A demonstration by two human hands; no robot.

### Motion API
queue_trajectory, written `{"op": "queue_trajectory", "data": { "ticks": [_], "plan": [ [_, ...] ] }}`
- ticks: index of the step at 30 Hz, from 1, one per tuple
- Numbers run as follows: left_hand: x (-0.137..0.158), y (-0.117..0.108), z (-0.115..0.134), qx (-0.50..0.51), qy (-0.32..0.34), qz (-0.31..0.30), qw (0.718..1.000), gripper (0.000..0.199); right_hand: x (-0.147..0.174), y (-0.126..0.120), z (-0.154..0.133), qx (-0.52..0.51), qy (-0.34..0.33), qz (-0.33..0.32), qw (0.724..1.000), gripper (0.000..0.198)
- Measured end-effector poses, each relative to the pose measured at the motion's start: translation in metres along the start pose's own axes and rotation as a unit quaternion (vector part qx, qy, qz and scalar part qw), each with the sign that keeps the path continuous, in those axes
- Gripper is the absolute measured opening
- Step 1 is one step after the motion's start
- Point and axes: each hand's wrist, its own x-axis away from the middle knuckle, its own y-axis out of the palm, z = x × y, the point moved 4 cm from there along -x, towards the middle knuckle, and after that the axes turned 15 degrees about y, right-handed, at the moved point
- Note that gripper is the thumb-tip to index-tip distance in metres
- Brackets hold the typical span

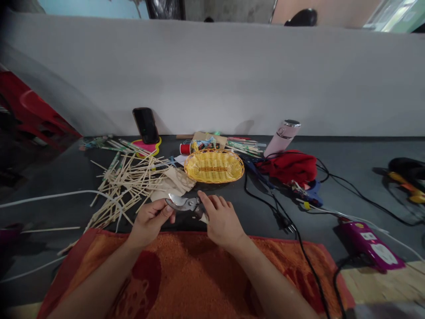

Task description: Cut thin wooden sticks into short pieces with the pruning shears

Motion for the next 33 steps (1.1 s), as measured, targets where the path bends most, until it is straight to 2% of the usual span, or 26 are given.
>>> {"op": "queue_trajectory", "data": {
  "ticks": [4,9,14,20,23,27,33],
  "plan": [
    [-0.002,0.001,-0.002,0.091,-0.017,-0.024,0.995,0.031,-0.001,0.002,0.001,-0.009,-0.011,-0.007,1.0,0.08],
    [-0.001,0.0,-0.007,0.111,-0.047,-0.017,0.993,0.032,0.0,0.002,0.001,-0.014,-0.005,0.0,1.0,0.073],
    [-0.002,0.001,-0.011,0.069,-0.069,0.001,0.995,0.036,-0.002,0.001,0.005,0.002,0.008,-0.002,1.0,0.071],
    [-0.006,0.002,-0.002,0.012,-0.041,0.019,0.999,0.022,-0.005,0.003,0.011,-0.006,0.004,-0.015,1.0,0.078],
    [-0.004,0.001,0.001,-0.005,-0.039,0.014,0.999,0.025,-0.005,0.002,0.01,-0.009,-0.009,-0.021,1.0,0.081],
    [-0.001,0.0,-0.002,0.012,-0.062,-0.008,0.998,0.034,-0.004,0.001,0.009,-0.013,-0.012,-0.021,1.0,0.081],
    [0.0,-0.001,-0.007,0.06,-0.082,-0.005,0.995,0.037,-0.003,0.002,0.007,-0.013,-0.005,-0.011,1.0,0.074]
  ]
}}
